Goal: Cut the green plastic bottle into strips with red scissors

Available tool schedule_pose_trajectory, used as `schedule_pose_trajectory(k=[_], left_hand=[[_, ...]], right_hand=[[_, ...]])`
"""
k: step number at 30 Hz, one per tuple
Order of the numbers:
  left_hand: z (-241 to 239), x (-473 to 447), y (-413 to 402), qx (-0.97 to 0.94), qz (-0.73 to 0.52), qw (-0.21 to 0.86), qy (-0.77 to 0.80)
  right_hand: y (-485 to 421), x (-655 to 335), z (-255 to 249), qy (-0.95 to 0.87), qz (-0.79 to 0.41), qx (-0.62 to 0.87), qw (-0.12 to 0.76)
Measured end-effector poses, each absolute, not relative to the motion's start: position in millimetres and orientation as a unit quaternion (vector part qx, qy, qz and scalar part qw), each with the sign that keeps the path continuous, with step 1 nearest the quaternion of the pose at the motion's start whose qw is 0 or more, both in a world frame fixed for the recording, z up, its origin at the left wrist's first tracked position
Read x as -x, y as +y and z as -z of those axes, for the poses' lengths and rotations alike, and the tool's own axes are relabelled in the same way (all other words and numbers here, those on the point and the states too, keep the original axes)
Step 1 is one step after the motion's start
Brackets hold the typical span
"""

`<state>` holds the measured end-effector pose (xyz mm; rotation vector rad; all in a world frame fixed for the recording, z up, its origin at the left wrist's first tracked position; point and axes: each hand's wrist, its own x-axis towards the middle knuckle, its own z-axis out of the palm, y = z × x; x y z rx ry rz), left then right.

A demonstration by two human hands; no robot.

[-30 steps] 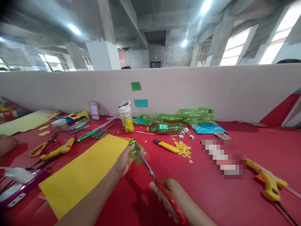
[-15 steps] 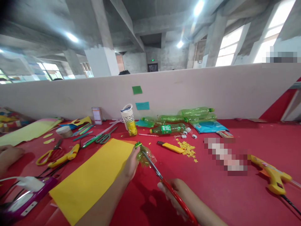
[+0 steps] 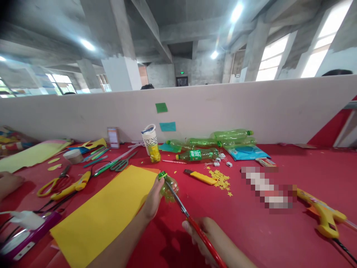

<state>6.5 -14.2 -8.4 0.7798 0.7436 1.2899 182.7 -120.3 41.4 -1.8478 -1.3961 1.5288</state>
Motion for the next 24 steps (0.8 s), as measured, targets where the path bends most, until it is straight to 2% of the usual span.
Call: schedule_pose_trajectory(k=[5,12,24], left_hand=[[7.5,-8.0,-15.0,-0.359,-0.604,0.626,0.339],[9.9,-8.3,-15.6,-0.332,-0.6,0.627,0.37],[15.4,-7.8,-16.9,-0.317,-0.595,0.661,0.329]], right_hand=[[-121.1,-180.8,-36.3,-0.519,-0.537,0.631,0.209],[-119.3,-186.9,-31.9,-0.478,-0.566,0.634,0.222],[-113.7,-187.8,-36.3,-0.517,-0.543,0.634,0.188]])
